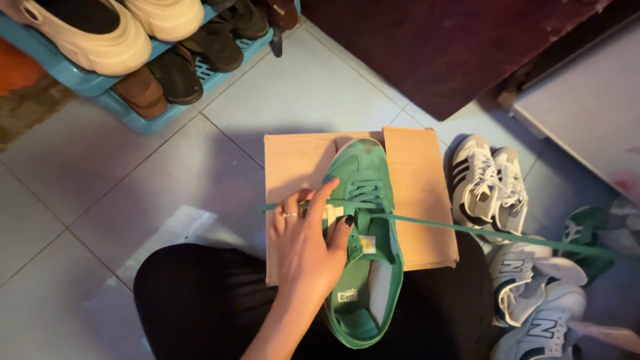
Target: The person removes the laces from a green sneaker, then re-laces it by threading the laces through the eyelets and tying a knot. The shoe is placed on a cardboard box during the process.
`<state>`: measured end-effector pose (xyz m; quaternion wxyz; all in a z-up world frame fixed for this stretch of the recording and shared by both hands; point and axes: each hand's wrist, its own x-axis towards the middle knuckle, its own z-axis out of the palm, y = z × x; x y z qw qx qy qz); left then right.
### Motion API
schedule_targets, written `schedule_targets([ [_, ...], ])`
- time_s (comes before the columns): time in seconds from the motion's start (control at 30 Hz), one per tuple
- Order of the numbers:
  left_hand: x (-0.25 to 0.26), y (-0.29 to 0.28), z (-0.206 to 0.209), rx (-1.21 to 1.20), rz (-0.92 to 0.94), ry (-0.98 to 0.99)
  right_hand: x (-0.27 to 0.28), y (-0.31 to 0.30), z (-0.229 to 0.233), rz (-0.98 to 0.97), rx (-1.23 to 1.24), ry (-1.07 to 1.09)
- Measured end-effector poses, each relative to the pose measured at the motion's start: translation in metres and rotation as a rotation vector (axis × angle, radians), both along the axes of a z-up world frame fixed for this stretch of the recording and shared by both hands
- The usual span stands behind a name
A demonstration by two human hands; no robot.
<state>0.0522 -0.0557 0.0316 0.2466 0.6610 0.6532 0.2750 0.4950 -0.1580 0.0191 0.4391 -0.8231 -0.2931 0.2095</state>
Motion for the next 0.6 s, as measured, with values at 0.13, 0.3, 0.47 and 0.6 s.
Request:
schedule_targets([
  [0.13,0.001,0.000,0.005,-0.101,0.031,0.000,-0.014,0.011,0.028,0.034,0.010,-0.092],
  [0.3,-0.002,-0.002,-0.005,0.052,0.055,-0.088,-0.080,0.027,0.055,0.261,0.081,-0.194],
  [0.47,-0.002,0.009,-0.012,0.072,0.030,-0.161,-0.197,0.068,0.078,0.749,0.078,-0.278],
  [0.6,-0.002,0.011,0.004,0.149,-0.034,-0.116,-0.277,0.097,0.087,0.953,-0.140,-0.558],
])
